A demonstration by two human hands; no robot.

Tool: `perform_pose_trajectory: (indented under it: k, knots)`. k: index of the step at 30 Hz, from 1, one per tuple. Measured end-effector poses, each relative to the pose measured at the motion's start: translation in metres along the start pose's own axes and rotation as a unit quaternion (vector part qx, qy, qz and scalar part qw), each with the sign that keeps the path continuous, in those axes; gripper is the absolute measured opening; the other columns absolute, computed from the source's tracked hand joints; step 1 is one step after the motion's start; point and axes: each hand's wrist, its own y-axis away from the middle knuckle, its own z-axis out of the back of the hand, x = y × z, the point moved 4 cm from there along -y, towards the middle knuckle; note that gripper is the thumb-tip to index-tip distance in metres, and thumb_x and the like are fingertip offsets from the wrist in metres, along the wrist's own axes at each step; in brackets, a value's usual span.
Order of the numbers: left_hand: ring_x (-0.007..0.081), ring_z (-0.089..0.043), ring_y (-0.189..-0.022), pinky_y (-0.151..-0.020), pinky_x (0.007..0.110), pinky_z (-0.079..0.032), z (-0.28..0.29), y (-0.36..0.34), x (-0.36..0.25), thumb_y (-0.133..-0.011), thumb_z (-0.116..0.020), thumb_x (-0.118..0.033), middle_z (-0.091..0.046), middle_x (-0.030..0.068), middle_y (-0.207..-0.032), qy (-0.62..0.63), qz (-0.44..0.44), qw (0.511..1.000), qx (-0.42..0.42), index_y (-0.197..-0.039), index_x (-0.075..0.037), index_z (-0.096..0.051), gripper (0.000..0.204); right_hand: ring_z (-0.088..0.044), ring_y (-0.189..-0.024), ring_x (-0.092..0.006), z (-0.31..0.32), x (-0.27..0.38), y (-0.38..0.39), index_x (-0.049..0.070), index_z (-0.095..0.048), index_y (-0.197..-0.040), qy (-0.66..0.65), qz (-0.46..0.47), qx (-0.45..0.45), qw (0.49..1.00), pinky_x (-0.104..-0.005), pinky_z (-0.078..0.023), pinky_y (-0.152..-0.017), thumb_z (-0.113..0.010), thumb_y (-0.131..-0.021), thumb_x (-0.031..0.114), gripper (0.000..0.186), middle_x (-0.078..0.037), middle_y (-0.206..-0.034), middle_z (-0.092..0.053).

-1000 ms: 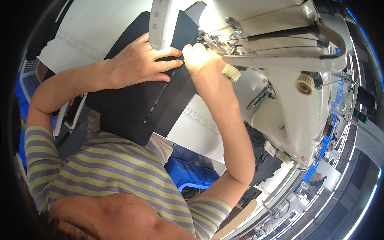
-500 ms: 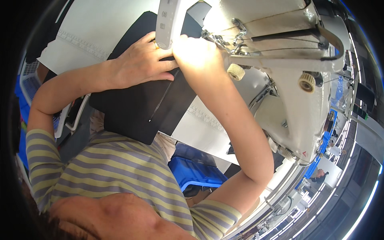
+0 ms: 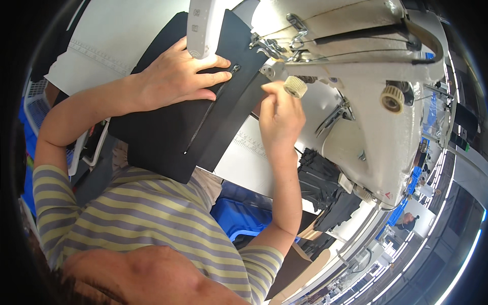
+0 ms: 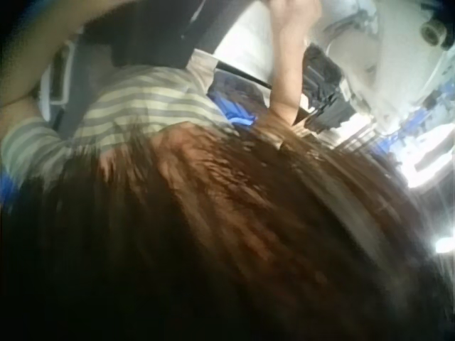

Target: Sewing a zipper onto a black fabric component using an industrial sewing machine.

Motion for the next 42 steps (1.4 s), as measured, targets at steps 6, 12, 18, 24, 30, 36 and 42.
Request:
perform_pose_trajectory:
  k: [6,12,18,24,30,36,42]
  knots:
    - [0.0198,-0.056,-0.111,-0.094,0.042,-0.041,-0.002,0.000,0.001,-0.079,-0.070,-0.033,-0.059,0.0009,-0.122,0.016,-0.008,1.000,-0.008,-0.116,-0.012,-0.063,0.043,-0.062,-0.073,-0.0229,-0.019,0.013,-0.019,0.008,-0.067,-0.096,0.032,0.124,0.018,0.992,-0.0329,-0.048,-0.064,-0.069,-0.078,0.003,0.019,-0.006,-0.083,-0.061]
    - [0.0215,-0.056,-0.110,-0.094,0.043,-0.041,-0.003,0.001,0.001,-0.079,-0.069,-0.032,-0.059,0.0017,-0.121,0.026,-0.005,1.000,-0.009,-0.116,-0.011,-0.063,0.042,-0.063,-0.068,-0.0251,-0.025,0.025,-0.046,0.008,-0.066,-0.097,0.128,0.235,0.134,0.954,-0.0339,-0.050,-0.060,-0.064,-0.079,0.001,0.019,-0.008,-0.077,-0.062]
    - [0.0184,-0.055,-0.105,-0.104,0.042,-0.037,-0.003,0.001,0.000,-0.077,-0.072,-0.036,-0.058,0.0016,-0.110,0.000,-0.002,0.999,-0.033,-0.109,-0.014,-0.066,0.039,-0.064,-0.064,-0.0200,-0.035,0.043,-0.053,0.008,-0.061,-0.083,0.215,0.342,0.170,0.899,-0.0306,-0.052,-0.055,-0.065,-0.068,0.004,0.015,-0.005,-0.070,-0.059]
    - [0.0177,-0.055,-0.104,-0.103,0.042,-0.037,0.000,0.000,-0.001,-0.077,-0.072,-0.035,-0.058,0.0011,-0.108,-0.008,0.000,1.000,-0.026,-0.108,-0.014,-0.067,0.038,-0.062,-0.053,-0.0157,-0.038,0.047,-0.059,0.009,-0.056,-0.072,0.224,0.408,0.153,0.872,-0.0273,-0.052,-0.048,-0.067,-0.065,0.009,0.013,-0.003,-0.063,-0.055]
    - [0.0169,-0.055,-0.104,-0.102,0.040,-0.037,-0.003,0.001,0.000,-0.076,-0.073,-0.036,-0.060,0.0000,-0.109,-0.002,0.003,0.999,-0.038,-0.107,-0.014,-0.067,0.038,-0.064,-0.063,-0.0203,-0.015,0.044,-0.031,0.007,-0.057,-0.084,0.225,0.287,0.144,0.920,-0.0314,-0.051,-0.054,-0.066,-0.073,0.008,0.014,-0.006,-0.076,-0.060]
    - [0.0172,-0.057,-0.105,-0.103,0.041,-0.037,-0.002,0.001,0.000,-0.076,-0.073,-0.037,-0.061,-0.0004,-0.111,-0.006,0.008,1.000,-0.028,-0.109,-0.016,-0.066,0.040,-0.062,-0.083,-0.0224,0.008,0.000,-0.005,0.009,-0.065,-0.092,0.090,0.118,0.013,0.989,-0.0356,-0.050,-0.068,-0.067,-0.077,0.002,0.017,-0.005,-0.099,-0.065]
    - [0.0187,-0.055,-0.108,-0.104,0.046,-0.035,-0.003,0.000,0.001,-0.076,-0.072,-0.038,-0.060,0.0010,-0.116,0.012,0.000,0.999,-0.033,-0.111,-0.016,-0.065,0.041,-0.058,-0.107,-0.0244,-0.023,0.014,0.012,0.009,-0.065,-0.113,0.101,0.155,0.021,0.983,-0.0360,-0.044,-0.092,-0.077,-0.075,0.019,0.041,-0.005,-0.124,-0.061]
